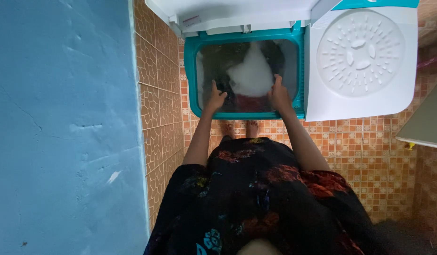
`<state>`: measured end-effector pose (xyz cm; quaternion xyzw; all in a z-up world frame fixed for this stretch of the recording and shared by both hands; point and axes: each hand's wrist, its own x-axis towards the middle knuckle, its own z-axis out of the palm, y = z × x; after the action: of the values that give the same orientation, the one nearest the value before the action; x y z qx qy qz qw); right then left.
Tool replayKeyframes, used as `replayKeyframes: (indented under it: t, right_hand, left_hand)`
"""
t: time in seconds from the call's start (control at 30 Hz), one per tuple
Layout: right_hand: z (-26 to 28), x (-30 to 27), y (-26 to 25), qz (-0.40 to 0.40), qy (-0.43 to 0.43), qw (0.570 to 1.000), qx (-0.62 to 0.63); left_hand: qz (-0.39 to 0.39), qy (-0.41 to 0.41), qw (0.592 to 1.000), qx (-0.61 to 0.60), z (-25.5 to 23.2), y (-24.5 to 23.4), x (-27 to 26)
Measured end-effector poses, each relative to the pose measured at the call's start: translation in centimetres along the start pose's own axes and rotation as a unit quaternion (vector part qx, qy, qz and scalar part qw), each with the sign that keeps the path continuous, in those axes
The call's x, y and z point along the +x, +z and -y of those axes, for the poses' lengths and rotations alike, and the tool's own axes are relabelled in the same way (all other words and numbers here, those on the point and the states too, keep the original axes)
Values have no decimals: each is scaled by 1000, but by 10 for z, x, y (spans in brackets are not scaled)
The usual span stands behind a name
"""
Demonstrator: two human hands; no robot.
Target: Add detergent and start a load of laundry in a twin-tub washing machine.
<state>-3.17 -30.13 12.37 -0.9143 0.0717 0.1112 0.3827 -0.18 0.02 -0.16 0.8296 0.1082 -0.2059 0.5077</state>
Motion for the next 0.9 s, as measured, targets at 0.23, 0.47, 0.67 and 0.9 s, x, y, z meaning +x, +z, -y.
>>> replayKeyframes:
  t: [0.23, 0.47, 0.67, 0.9]
  right_hand:
    - [-5, 2, 6, -15, -2, 1000, -8]
    - [-1, -1, 3, 4, 11, 1000, -15]
    - [11, -5, -6, 6, 24, 998, -52]
    - [-2, 0, 2, 7, -3, 1000, -1]
  left_hand:
    - [18, -49, 997, 55, -9, -2, -2]
    - [-3, 36, 999, 12, 3, 1, 2]
    - [5, 1, 1000, 4, 2, 3, 4]
    - [8, -13, 1000, 8, 1, 2, 2]
